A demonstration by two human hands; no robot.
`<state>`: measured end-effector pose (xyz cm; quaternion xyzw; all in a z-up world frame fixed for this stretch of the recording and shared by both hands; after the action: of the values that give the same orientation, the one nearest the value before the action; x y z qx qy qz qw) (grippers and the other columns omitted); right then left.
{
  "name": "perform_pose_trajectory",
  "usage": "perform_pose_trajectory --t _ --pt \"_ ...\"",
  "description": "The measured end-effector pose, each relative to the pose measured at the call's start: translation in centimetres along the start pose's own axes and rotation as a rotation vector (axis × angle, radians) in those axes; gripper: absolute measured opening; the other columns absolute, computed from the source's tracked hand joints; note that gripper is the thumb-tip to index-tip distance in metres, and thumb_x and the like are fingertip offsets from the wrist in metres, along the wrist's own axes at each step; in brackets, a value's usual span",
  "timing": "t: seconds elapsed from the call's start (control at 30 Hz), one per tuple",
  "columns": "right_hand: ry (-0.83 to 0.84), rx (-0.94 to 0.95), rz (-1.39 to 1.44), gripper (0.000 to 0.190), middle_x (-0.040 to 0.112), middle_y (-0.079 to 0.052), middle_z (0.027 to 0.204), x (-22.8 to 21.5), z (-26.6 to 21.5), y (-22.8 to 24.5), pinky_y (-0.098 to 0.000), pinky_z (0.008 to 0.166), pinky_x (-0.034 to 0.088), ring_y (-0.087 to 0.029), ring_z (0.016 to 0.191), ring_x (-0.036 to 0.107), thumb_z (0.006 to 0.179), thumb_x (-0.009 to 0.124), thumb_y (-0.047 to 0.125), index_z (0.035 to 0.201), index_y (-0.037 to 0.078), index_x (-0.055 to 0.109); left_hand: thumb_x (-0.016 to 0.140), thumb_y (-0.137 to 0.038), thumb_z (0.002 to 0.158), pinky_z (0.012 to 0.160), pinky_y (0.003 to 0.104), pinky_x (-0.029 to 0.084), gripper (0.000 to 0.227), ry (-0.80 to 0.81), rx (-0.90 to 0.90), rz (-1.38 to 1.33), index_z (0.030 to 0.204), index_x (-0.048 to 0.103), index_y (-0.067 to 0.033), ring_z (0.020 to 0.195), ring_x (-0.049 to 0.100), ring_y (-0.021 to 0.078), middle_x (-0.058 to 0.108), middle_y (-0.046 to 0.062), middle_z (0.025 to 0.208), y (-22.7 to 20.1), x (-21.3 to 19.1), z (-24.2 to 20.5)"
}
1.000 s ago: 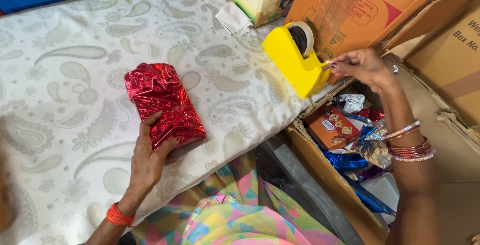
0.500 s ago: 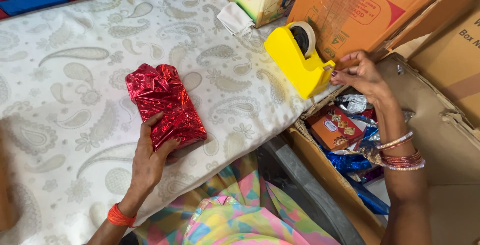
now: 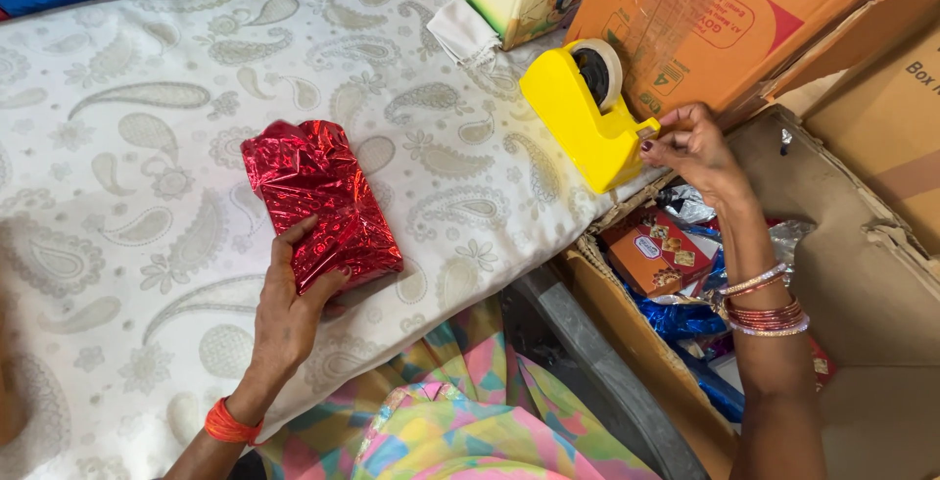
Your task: The person wraps a small box with red metallic paper, folds the edges, and secures them with tape. They then place the wrapped box into a stack of similarly wrapped boxes. Finally, they pick up a wooden box half and wipe it with a white cloth.
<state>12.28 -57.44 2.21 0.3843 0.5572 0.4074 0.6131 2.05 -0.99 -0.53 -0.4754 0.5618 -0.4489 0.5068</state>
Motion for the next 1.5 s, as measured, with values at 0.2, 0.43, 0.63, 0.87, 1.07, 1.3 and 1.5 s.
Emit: perform_pose_trajectory --t 0.2,0.43,0.63,0.87,1.07,1.3,1.5 --pt "-0.067 0.027 -0.158 0.048 0.059 -0.011 0.116 1.8 -0.9 1.9 -0.0279 0.085 0.059 -0.015 0.096 0.065 0.088 0.072 -0.006 0.127 0.001 0.044 0.064 -0.01 0.087 0.075 0.031 0.057 0.065 -0.011 -0.032 0.005 0.148 0.042 -0.0143 0.093 0.067 0.0141 0.07 0.007 0.116 -0.2 0.0 0.1" --pt "-0.056 -0.202 -0.193 0.049 0.055 -0.008 0.125 0.1 -3.3 0.0 -0.0256 0.084 0.055 -0.015 0.1 0.061 0.089 0.072 -0.003 0.131 0.0 0.046 0.067 -0.009 0.083 0.074 0.031 0.058 0.068 -0.08 -0.057 -0.01 0.146 0.044 -0.0164 0.093 0.068 0.0142 0.071 0.007 0.116 -0.9 0.2 -0.3" --pt "-0.045 -0.195 -0.671 0.01 0.066 -0.011 0.149 2.3 -8.2 7.7 -0.0325 0.1 0.05 -0.022 0.114 0.069 0.099 0.072 0.001 0.091 -0.005 0.072 0.075 -0.025 0.084 0.093 0.045 0.05 0.072 -0.139 0.084 0.278 0.149 0.044 -0.0239 0.108 0.063 0.0324 0.065 0.018 0.12 1.1 -0.6 -0.3" --pt "0.372 -0.111 0.176 0.012 0.072 -0.019 0.117 13.1 -5.0 7.6 -0.037 0.104 0.056 -0.026 0.113 0.069 0.098 0.064 -0.002 0.107 0.0 0.071 0.072 -0.034 0.081 0.097 0.048 0.048 0.076 -0.092 -0.024 0.264 0.15 0.042 -0.0305 0.11 0.061 0.0386 0.064 0.022 0.115 -0.3 -0.6 -0.5" --pt "0.776 -0.048 0.341 0.003 0.043 -0.017 0.156 24.2 -5.8 11.3 -0.0455 0.12 0.036 -0.033 0.149 0.038 0.091 0.07 0.008 0.094 0.007 0.072 0.072 -0.034 0.081 0.097 0.05 0.048 0.077 -0.076 -0.02 0.279 0.15 0.039 -0.0334 0.111 0.06 0.0398 0.063 0.022 0.118 -0.3 -0.5 -0.5" --pt "0.863 -0.016 0.363 0.014 0.008 -0.006 0.175 31.6 -7.7 13.9 -0.047 0.117 0.031 -0.023 0.161 0.009 0.093 0.068 0.014 0.104 0.01 0.077 0.07 -0.036 0.08 0.092 0.047 0.055 0.077 -0.061 -0.111 0.236 0.151 0.038 -0.0366 0.106 0.064 0.0388 0.06 0.022 0.116 -0.7 -0.5 -0.7" --pt "0.689 0.112 0.706 0.032 0.041 -0.016 0.164 33.3 -7.3 10.4 -0.0388 0.128 0.018 -0.022 0.155 0.029 0.106 0.059 0.023 0.131 0.005 0.067 0.071 -0.034 0.081 0.093 0.049 0.053 0.077 -0.081 -0.056 0.273 0.151 0.039 -0.0374 0.104 0.064 0.0405 0.06 0.023 0.113 -0.2 -0.5 -0.5"
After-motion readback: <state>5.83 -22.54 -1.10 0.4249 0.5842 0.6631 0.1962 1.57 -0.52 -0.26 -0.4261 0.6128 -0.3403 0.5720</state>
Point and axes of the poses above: each hand's wrist, its own z-axis towards the middle knuckle, its own x-axis out of the palm, y = z × x, the point moved 2 cm from there along z, towards the middle knuckle
